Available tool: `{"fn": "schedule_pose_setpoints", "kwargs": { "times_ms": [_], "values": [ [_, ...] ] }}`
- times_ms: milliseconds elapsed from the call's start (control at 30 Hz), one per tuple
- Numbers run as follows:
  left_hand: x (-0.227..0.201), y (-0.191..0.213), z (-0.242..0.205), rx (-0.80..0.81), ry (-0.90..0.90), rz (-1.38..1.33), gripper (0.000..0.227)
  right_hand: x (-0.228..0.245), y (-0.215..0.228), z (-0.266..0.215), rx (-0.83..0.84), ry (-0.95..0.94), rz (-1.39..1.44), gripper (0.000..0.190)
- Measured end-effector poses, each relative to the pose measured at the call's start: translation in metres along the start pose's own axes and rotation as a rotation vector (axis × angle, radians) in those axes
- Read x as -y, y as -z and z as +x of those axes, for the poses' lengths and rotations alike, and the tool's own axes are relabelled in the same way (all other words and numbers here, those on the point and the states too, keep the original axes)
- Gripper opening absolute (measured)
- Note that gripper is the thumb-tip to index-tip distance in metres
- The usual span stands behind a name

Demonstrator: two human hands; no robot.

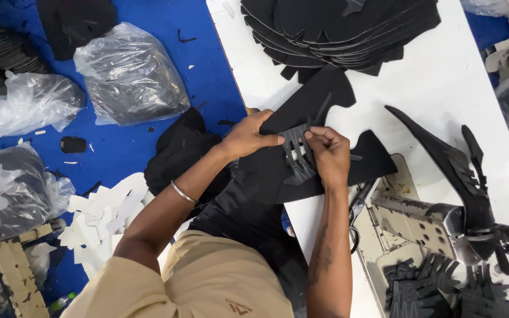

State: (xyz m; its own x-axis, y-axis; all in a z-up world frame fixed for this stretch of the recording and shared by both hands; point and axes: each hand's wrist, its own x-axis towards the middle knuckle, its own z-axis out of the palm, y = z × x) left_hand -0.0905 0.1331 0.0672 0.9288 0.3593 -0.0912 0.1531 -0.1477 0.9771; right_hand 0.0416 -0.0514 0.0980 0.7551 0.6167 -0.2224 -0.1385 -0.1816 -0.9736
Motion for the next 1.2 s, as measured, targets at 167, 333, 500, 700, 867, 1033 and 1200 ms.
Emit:
{"fn": "schedule_pose_setpoints", "kwargs": {
  "times_ms": [167, 333, 500, 700, 867, 1033, 1200],
  "values": [
    [0.002, -0.002, 0.001, -0.013, -0.041, -0.019, 0.062, 0.001, 0.003, -0.003, -0.079, -0.02, 0.0, 0.018],
    [-0.012, 0.0, -0.003, -0.027, -0.032, 0.013, 0.054, 0.033, 0.003, -0.039, -0.203, 0.105, 0.127, 0.026],
    [-0.01, -0.001, -0.003, -0.005, -0.025, -0.056, 0.045, 0.023, 0.019, -0.121, -0.458, 0.248, -0.029, 0.023],
    [-0.015, -0.003, -0.01, -0.024, -0.037, -0.111, 0.041, -0.028, 0.036, -0.212, -0.575, 0.092, -0.018, 0.023],
    [-0.076, 0.02, -0.035, 0.034, -0.087, -0.154, 0.04, -0.019, 0.045, -0.247, -0.66, 0.135, -0.005, 0.022],
    [-0.166, 0.056, -0.071, 0.32, -0.213, -0.356, 0.044, 0.049, 0.028, -0.251, -0.725, 0.452, -0.27, 0.055],
    [-0.196, 0.046, -0.075, 0.678, -0.345, 0.115, 0.048, 0.082, 0.006, -0.244, -0.486, 0.707, -0.254, 0.089]
  ]
}}
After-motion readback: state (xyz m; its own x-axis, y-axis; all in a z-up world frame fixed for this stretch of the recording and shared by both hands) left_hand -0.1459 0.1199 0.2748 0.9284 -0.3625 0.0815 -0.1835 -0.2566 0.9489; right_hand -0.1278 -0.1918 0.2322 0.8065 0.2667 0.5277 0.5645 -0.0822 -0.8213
